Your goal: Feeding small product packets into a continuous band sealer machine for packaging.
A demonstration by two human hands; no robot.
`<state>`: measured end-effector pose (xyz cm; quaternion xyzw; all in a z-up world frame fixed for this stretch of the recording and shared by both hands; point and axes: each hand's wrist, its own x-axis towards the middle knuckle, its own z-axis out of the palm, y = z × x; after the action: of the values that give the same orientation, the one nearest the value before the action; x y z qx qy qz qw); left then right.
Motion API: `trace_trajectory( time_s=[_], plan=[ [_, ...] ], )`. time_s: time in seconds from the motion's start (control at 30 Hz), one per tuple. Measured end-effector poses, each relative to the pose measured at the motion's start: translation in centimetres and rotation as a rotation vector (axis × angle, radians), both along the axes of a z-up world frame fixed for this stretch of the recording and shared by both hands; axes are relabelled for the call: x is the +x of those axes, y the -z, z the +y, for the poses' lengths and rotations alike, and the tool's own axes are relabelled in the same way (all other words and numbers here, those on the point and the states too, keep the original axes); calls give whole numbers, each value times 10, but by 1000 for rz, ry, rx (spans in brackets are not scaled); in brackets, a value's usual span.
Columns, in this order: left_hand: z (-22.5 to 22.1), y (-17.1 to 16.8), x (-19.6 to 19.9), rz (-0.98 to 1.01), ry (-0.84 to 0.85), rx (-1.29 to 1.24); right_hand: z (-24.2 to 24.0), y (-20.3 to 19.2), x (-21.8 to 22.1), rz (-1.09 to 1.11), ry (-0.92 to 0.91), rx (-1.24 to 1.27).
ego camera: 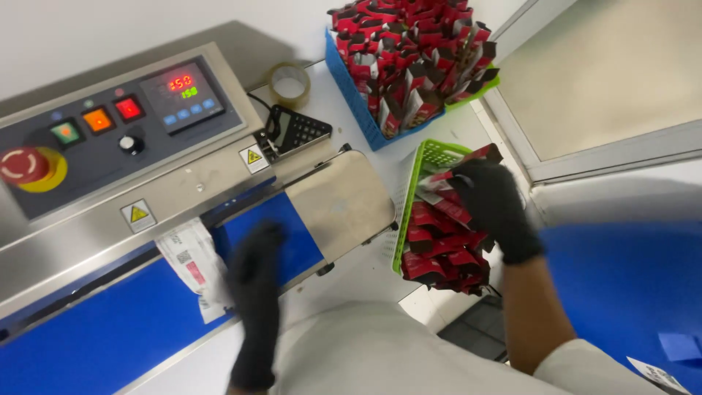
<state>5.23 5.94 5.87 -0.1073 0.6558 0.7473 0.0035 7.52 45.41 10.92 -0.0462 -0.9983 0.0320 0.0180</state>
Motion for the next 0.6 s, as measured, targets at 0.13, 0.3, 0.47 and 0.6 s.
trace_trajectory(
  time_s=[0.13, 0.3, 0.47, 0.6],
  plan=[
    [66, -67, -10, 466, 622, -318, -86, -130, -2, -32, -147, -365],
    [86, -50, -18, 352, 532, -339, -128, -125, -11, 76, -91, -728],
    [66, -82, -29, -20, 322, -35, -183, -87, -27, -221, 61, -1356],
    [53, -126, -47, -347, 49, 143, -207, -64, -33, -260, 206, -1398]
  ],
)
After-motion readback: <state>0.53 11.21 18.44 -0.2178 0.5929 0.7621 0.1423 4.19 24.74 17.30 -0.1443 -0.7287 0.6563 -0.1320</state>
